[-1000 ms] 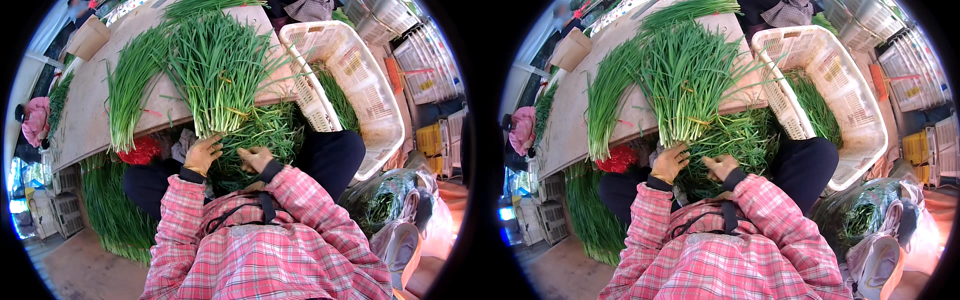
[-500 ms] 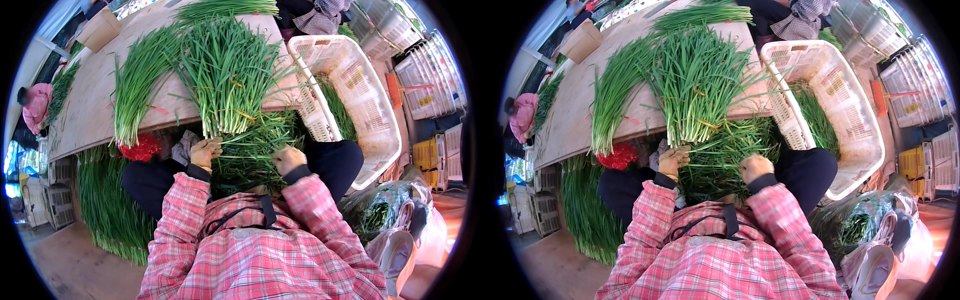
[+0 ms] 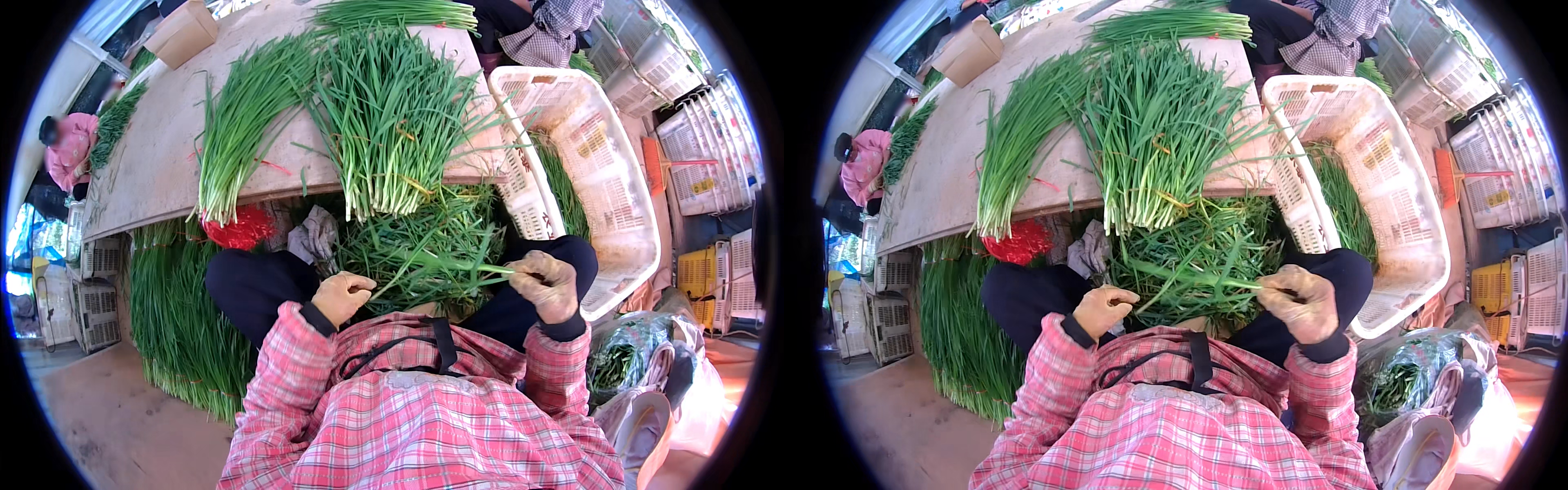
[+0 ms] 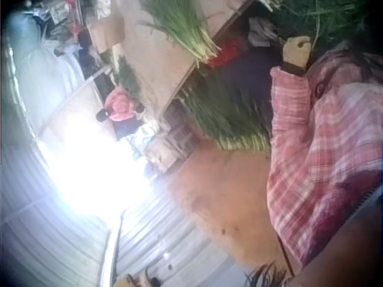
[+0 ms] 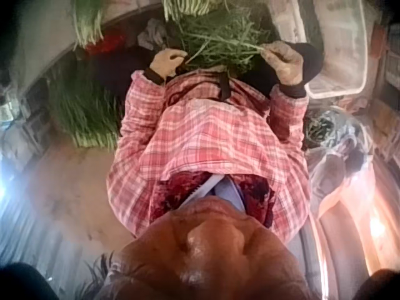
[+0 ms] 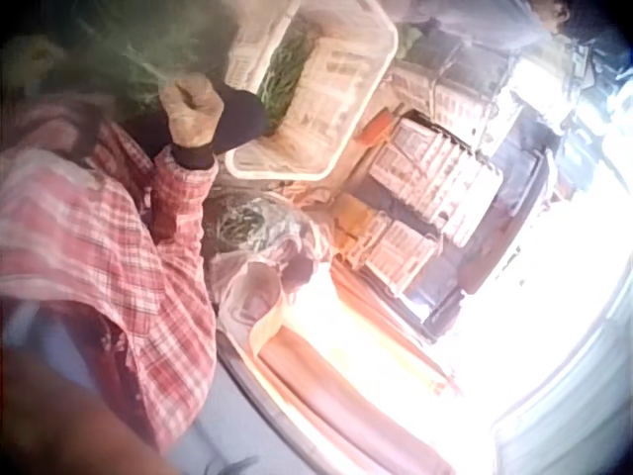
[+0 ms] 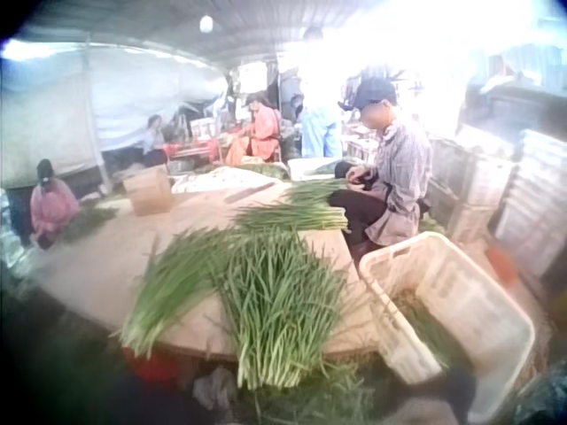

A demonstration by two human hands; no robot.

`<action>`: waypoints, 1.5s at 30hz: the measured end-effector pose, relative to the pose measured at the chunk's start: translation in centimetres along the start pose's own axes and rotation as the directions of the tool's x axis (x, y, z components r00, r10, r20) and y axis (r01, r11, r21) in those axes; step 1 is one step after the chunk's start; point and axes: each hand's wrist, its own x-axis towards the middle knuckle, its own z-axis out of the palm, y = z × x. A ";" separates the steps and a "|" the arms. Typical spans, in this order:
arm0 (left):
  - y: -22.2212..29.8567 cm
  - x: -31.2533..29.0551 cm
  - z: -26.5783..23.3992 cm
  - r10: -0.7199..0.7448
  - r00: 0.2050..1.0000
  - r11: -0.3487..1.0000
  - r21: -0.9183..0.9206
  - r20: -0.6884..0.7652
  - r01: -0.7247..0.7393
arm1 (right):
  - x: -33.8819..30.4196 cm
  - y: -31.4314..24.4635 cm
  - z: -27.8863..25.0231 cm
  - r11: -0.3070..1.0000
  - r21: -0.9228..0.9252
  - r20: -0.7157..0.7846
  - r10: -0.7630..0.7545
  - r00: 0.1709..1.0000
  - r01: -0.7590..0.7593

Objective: The person processes chives by bundling them with red ties, picking through a crate of harvested stems, and arranging them into organized bunches.

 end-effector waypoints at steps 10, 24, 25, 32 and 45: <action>12.7 -4.3 -3.8 0.077 0.968 0.628 -0.766 0.238 0.138 | 2.0 -2.7 10.0 0.711 -0.468 0.030 -0.581 0.813 0.525; 13.6 -1.0 -5.2 0.368 0.909 0.930 0.098 -0.194 -0.356 | 4.4 -4.8 11.7 0.632 -0.517 0.285 -0.510 0.812 0.578; 13.8 -0.9 -4.9 0.385 0.896 0.923 0.104 -0.223 -0.371 | 4.3 -4.7 12.1 0.670 -0.469 0.312 -0.484 0.818 0.575; 10.8 -0.2 -5.6 0.364 0.908 0.921 0.230 -0.208 -0.316 | 4.5 -2.3 9.5 0.845 -0.421 0.109 -0.314 0.943 0.330; 11.1 1.9 -4.9 0.084 0.995 0.860 -0.500 -0.059 -0.103 | 7.9 -2.8 14.6 0.991 0.129 0.225 -0.068 0.972 0.040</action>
